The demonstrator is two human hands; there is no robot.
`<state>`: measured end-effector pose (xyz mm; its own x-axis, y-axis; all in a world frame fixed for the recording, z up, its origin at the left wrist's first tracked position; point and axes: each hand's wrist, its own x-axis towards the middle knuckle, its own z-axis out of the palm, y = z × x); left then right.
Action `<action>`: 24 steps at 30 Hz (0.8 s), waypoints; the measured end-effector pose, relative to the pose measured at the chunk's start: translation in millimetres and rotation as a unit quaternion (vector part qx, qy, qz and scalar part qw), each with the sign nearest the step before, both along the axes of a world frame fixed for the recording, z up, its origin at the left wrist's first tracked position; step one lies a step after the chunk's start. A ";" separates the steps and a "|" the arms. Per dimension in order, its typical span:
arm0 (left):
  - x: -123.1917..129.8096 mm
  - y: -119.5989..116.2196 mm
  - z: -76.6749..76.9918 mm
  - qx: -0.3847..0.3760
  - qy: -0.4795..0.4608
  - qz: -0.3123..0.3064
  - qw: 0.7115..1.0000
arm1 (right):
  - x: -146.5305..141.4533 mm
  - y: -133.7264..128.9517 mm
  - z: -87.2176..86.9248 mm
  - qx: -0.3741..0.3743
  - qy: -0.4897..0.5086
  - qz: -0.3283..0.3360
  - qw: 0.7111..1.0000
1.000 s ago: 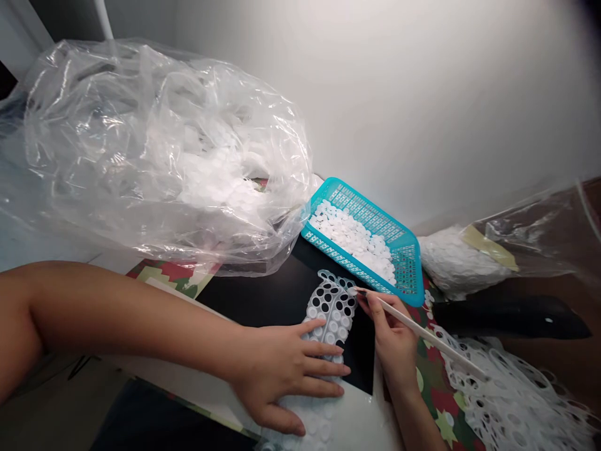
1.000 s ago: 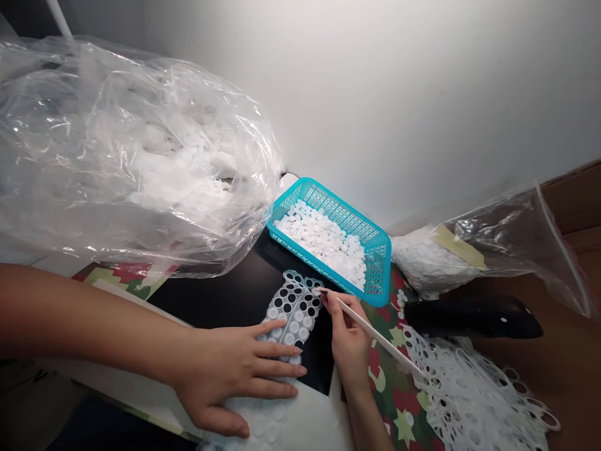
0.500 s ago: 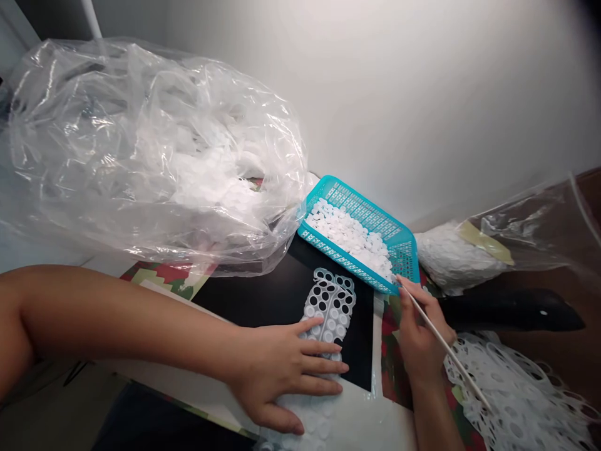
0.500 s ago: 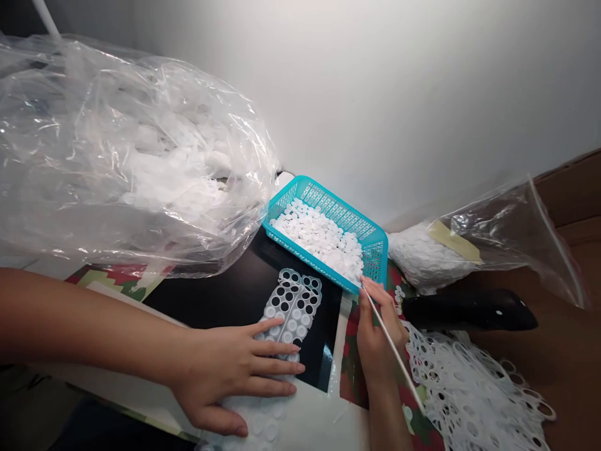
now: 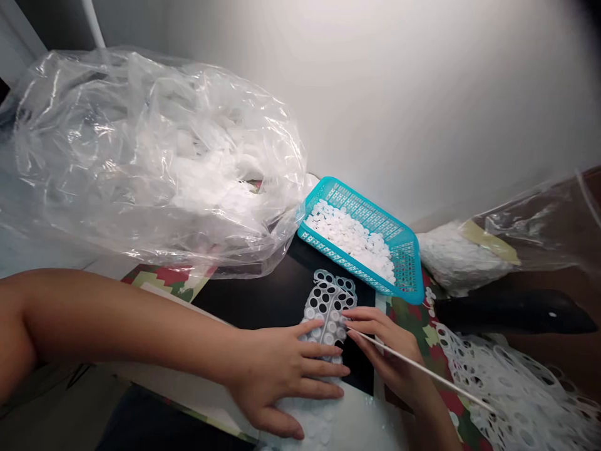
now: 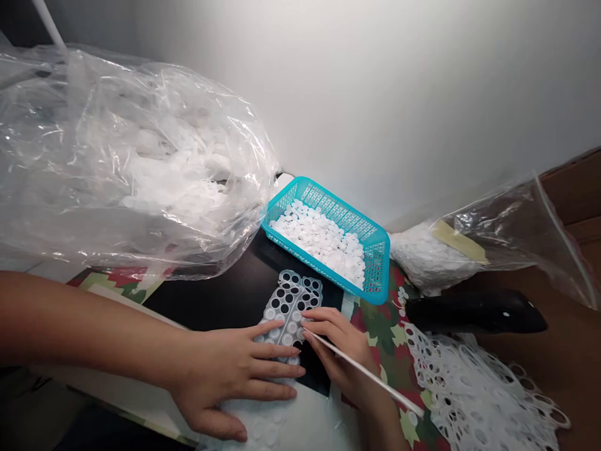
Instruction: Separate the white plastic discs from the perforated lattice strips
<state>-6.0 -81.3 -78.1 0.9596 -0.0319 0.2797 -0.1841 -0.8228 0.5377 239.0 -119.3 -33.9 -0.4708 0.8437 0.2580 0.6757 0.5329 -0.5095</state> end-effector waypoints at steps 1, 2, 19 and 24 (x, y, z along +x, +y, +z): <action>-0.4 0.6 3.3 0.001 0.010 -0.001 1.000 | -2.0 0.6 -1.4 -0.006 0.005 0.002 1.000; -0.7 1.2 6.6 0.000 0.021 -0.003 1.000 | -3.4 1.2 -2.7 -0.009 0.009 0.002 1.000; 1.1 -0.6 -4.2 0.009 -0.030 0.011 0.999 | -0.3 4.2 -24.1 0.117 -0.054 0.067 0.989; 0.8 -0.7 -4.8 0.017 -0.022 0.009 1.000 | -6.1 1.8 -21.3 0.081 -0.018 -0.016 0.996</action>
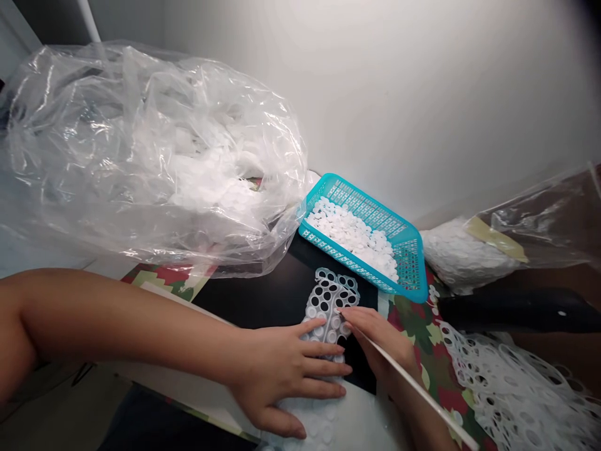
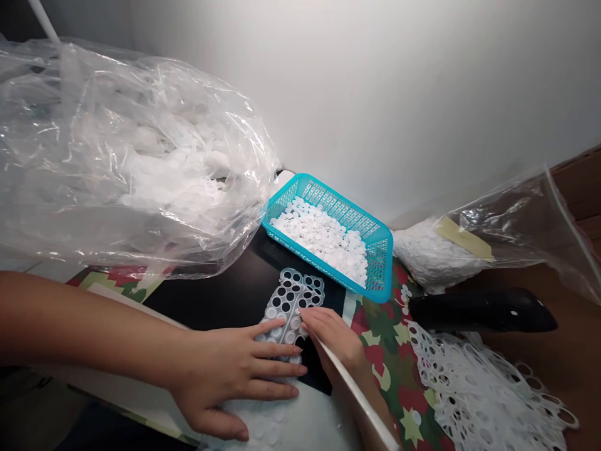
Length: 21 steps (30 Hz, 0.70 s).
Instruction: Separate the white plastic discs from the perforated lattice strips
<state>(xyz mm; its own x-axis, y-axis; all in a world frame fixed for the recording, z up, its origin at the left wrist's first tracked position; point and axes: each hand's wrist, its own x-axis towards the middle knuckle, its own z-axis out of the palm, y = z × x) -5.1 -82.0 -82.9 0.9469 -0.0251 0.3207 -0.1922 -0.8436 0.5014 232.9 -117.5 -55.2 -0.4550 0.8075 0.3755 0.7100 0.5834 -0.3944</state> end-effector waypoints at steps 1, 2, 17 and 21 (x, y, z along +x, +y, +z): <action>-0.1 -0.2 -0.4 0.001 0.000 0.000 1.000 | -1.7 -0.3 1.9 -0.012 0.010 -0.023 1.000; -0.2 -0.4 -0.8 0.001 -0.001 0.000 1.000 | -3.1 -0.7 3.4 -0.021 0.021 -0.039 0.999; 0.2 0.3 0.3 0.019 0.008 0.003 1.000 | -7.2 -7.3 -4.6 -0.037 0.089 -0.170 0.981; 0.0 -0.4 0.5 0.018 -0.010 0.009 1.000 | -10.1 -7.7 -6.0 -0.008 0.070 -0.175 0.982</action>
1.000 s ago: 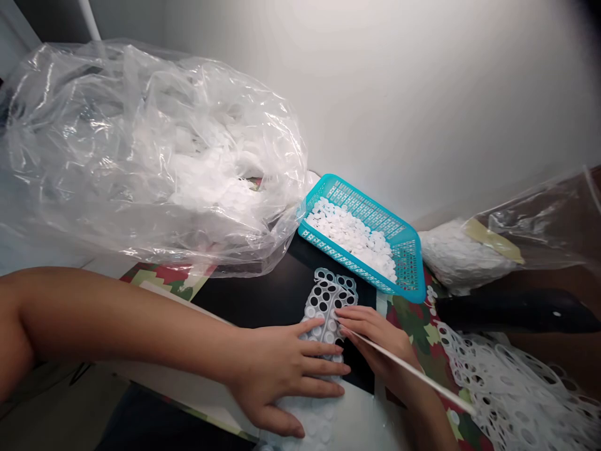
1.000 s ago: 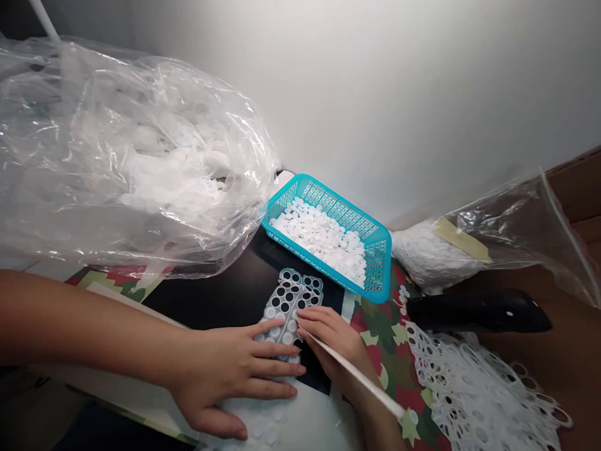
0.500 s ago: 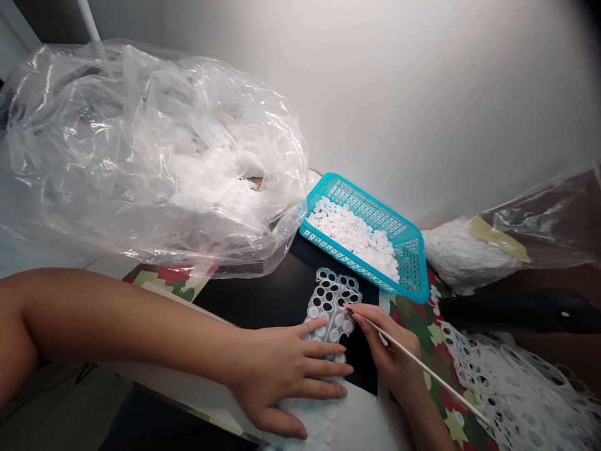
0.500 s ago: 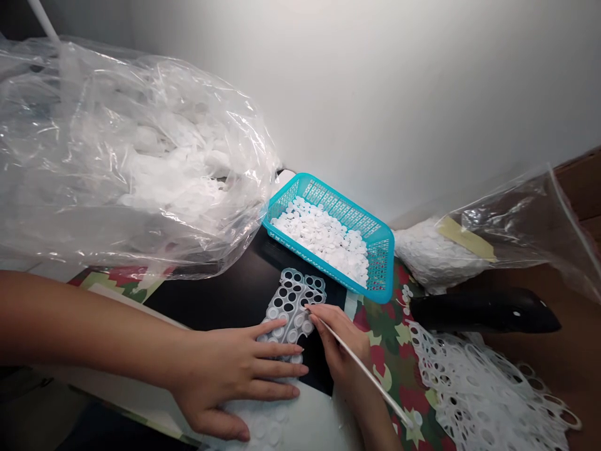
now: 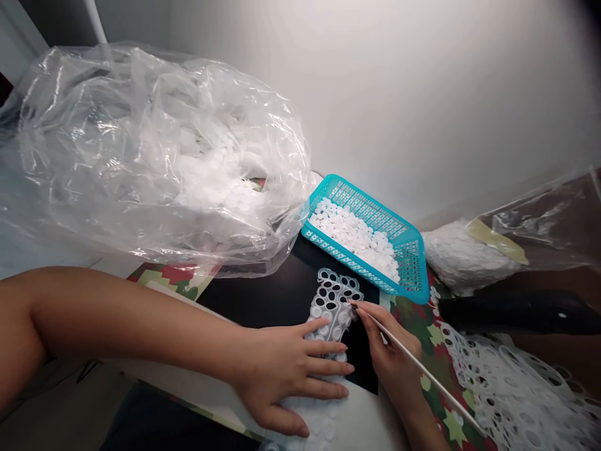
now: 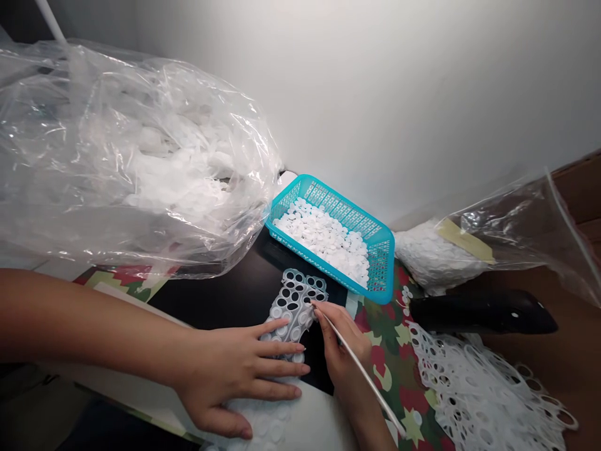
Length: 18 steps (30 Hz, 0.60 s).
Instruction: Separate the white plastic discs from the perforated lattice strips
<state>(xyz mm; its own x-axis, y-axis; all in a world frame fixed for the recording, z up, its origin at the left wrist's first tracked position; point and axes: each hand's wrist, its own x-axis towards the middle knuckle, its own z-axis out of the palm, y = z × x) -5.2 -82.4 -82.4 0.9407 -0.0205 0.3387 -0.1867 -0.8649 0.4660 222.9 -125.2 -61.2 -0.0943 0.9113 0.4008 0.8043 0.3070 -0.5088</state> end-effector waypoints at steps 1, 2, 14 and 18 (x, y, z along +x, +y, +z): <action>-0.2 -0.1 0.0 -0.001 -0.004 -0.001 1.000 | -0.4 0.1 -0.1 0.007 -0.004 -0.002 1.000; -0.4 -0.1 0.0 -0.003 -0.007 -0.002 1.000 | -0.2 0.5 0.1 0.013 -0.007 -0.009 1.000; -0.5 0.7 0.2 -0.030 -0.004 -0.004 1.000 | 32.8 7.9 20.4 -0.007 -0.074 0.080 0.994; -0.9 0.5 1.8 -0.030 -0.004 -0.009 1.000 | 27.1 5.5 23.5 -0.045 -0.087 0.162 0.982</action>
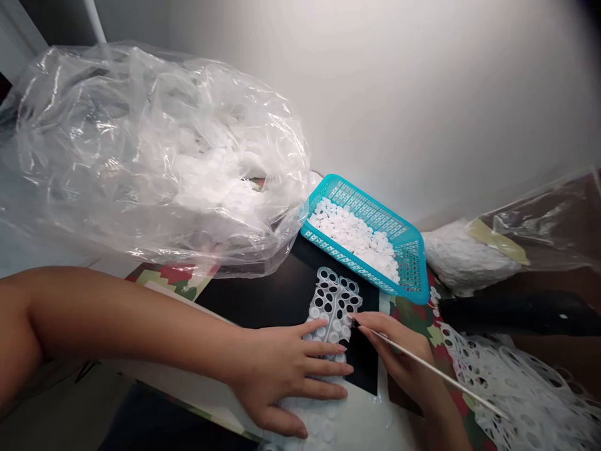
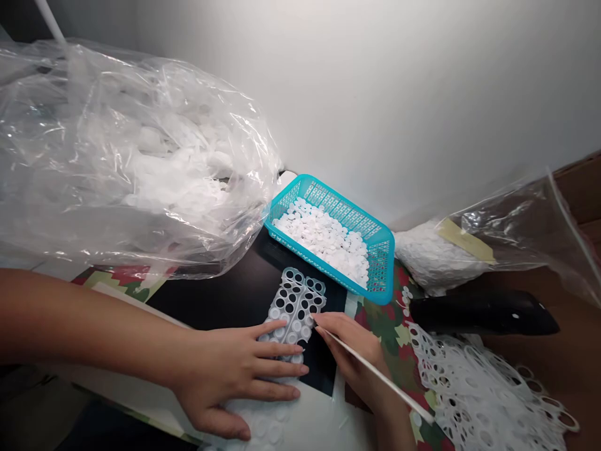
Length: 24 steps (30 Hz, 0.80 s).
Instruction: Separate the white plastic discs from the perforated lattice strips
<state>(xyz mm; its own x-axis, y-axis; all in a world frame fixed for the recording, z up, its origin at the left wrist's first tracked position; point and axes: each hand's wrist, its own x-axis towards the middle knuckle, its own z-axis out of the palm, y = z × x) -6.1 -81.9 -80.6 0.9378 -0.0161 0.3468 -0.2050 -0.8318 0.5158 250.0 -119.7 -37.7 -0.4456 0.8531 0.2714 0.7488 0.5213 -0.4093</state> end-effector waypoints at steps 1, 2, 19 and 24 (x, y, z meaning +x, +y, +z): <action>-0.1 0.0 0.4 0.000 0.001 -0.001 1.000 | -1.1 -0.3 0.3 -0.003 -0.003 0.006 1.000; -0.1 0.1 0.7 0.000 0.001 0.000 1.000 | -1.7 -0.4 0.5 -0.007 -0.005 0.008 1.000; -0.3 0.6 1.2 -0.018 0.000 -0.002 1.000 | 1.4 0.4 2.4 -0.039 0.006 0.036 0.999; -0.2 0.1 0.5 -0.022 0.013 -0.003 1.000 | -3.3 1.6 2.4 -0.009 -0.010 0.042 0.999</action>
<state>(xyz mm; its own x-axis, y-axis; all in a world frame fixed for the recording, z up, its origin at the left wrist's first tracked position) -6.3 -81.8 -80.2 0.9465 -0.0066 0.3226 -0.1954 -0.8074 0.5567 246.7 -118.1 -35.3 -0.5211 0.8168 0.2476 0.7103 0.5759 -0.4046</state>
